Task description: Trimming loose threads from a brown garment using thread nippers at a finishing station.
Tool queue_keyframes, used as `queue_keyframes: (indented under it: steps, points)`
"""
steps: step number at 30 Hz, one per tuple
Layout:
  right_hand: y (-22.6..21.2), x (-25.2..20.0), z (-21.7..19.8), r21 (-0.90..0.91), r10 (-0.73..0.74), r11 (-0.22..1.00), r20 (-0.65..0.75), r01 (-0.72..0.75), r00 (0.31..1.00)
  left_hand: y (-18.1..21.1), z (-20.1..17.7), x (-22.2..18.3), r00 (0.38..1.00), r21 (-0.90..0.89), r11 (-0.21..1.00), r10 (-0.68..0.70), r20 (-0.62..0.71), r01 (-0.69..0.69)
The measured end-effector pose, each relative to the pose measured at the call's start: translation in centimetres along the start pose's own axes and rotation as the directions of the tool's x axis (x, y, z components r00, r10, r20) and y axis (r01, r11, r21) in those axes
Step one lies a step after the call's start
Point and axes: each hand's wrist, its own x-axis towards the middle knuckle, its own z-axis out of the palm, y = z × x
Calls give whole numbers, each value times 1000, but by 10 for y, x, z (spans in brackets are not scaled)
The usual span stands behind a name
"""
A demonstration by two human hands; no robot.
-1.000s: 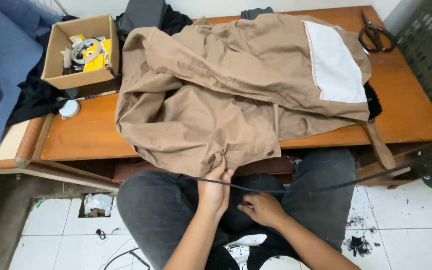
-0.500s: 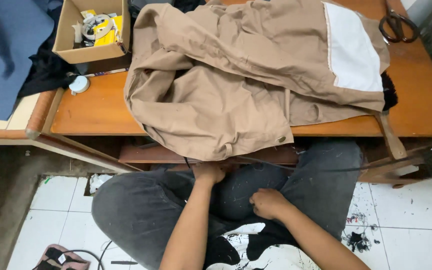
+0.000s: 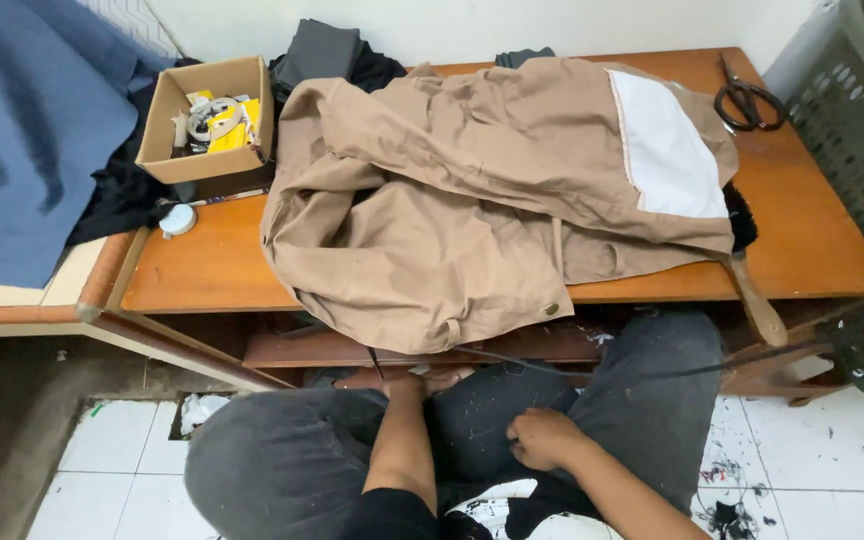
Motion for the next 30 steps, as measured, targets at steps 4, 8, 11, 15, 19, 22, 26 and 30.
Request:
queue_keyframes:
  steps: [4,8,11,15,19,22,26,30]
  points:
    - [-4,-3,1,10,-66,998,-25,66,997,-14,16,-1,990,21,992,-129,55,128]
    - [-6,-8,-3,-41,-169,985,-122,165,978,-19,20,6,885,-322,902,378,270,-287]
    - [-5,-9,-2,-37,-272,961,-304,274,913,-15,41,30,791,-514,794,525,314,-323]
    - [-1,-6,0,-11,-256,948,-624,319,739,1,84,91,645,-732,599,707,291,-326]
    - [-1,-4,-6,82,-129,945,-795,316,593,-19,51,18,782,-497,792,543,306,-355]
    - [6,4,-11,515,486,851,-699,-102,525,-15,51,12,930,-74,959,285,231,-275]
    - [-11,-5,-38,647,492,737,-313,-197,813,-14,74,50,921,146,911,371,122,-386]
    - [-24,-12,-35,528,398,825,-287,-203,871,-20,58,28,941,89,943,307,146,-321]
